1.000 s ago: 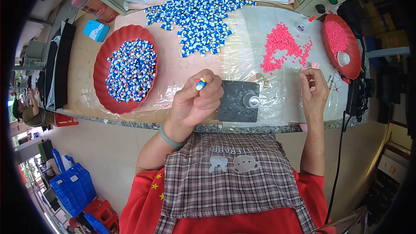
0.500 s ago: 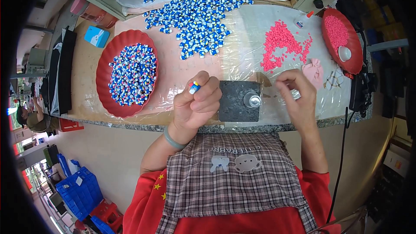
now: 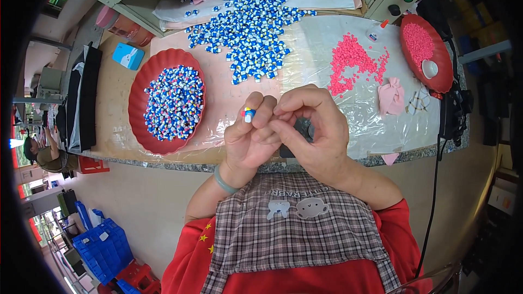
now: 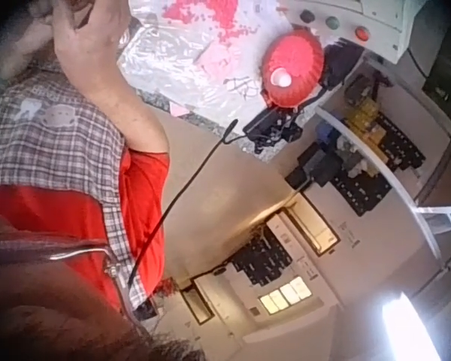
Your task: The person picks up a blue and white bead and a pink bead by hand, applies glue to the blue and white bead, and presses the pink bead onto it. The assembled bead is then placed into a small container, and the process is repeated.
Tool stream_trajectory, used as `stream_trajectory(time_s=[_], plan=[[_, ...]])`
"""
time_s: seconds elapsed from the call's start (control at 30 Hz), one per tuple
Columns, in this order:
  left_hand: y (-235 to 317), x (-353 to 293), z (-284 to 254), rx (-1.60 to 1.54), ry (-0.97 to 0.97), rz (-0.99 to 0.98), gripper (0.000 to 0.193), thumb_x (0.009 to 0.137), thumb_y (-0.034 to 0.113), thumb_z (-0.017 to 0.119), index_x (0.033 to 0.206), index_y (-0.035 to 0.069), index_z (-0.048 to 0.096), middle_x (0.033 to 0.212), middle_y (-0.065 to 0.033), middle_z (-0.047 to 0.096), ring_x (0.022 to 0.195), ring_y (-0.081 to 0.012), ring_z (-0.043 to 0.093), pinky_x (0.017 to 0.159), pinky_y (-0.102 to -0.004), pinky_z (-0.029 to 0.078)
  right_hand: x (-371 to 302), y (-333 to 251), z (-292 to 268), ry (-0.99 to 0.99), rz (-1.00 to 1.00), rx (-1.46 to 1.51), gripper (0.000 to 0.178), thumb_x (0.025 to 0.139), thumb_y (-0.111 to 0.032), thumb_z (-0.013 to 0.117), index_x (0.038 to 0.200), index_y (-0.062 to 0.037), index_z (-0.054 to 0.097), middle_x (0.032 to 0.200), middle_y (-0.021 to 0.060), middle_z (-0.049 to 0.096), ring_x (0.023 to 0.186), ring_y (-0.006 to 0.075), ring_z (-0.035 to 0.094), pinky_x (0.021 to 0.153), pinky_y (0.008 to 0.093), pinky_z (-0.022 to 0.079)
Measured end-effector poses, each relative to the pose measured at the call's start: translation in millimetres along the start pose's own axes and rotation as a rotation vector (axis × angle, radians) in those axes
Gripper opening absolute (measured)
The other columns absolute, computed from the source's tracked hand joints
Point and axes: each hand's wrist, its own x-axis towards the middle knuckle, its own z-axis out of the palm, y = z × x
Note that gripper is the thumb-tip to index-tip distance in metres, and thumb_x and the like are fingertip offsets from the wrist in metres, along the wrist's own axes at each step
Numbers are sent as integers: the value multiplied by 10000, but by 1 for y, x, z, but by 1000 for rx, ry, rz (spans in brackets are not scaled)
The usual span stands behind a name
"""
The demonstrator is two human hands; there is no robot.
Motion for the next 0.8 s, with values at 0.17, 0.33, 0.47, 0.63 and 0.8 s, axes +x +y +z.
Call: stream_trajectory(time_s=[0.17,0.33,0.47,0.63,0.8], plan=[[2,-3,-2,-8,0,-7,199,831,93,679,940,108,514,804,-12,485,581,-85,425,899,-253,404,-1,0,5,30,22,18,261,771,19,727,967,-31,562,865,80,608,743,160,651,660,269,514],[1,-4,-1,81,1,32,208,847,110,683,917,101,488,823,-18,489,605,-86,428,682,-220,431,-4,2,3,-44,-29,-52,313,774,129,672,1015,5,515,966,100,576,856,145,597,750,255,498],[-4,-5,0,104,61,74,231,865,144,690,945,103,478,856,-20,489,645,-89,434,593,-213,396,-4,1,2,-36,-112,-122,310,763,139,665,1002,4,522,928,107,594,855,168,601,752,268,492],[-5,-6,0,127,71,82,237,863,141,693,969,112,483,856,-13,475,652,-90,432,605,-220,400,-6,6,2,-47,-154,-145,302,759,148,657,982,-4,521,918,107,595,851,170,597,756,269,486],[-2,-7,-3,-44,13,-14,200,870,151,677,967,117,506,808,11,442,642,-76,425,583,-214,374,-1,9,3,102,-12,-20,234,745,54,696,921,-36,571,846,74,592,721,176,638,623,265,506]])
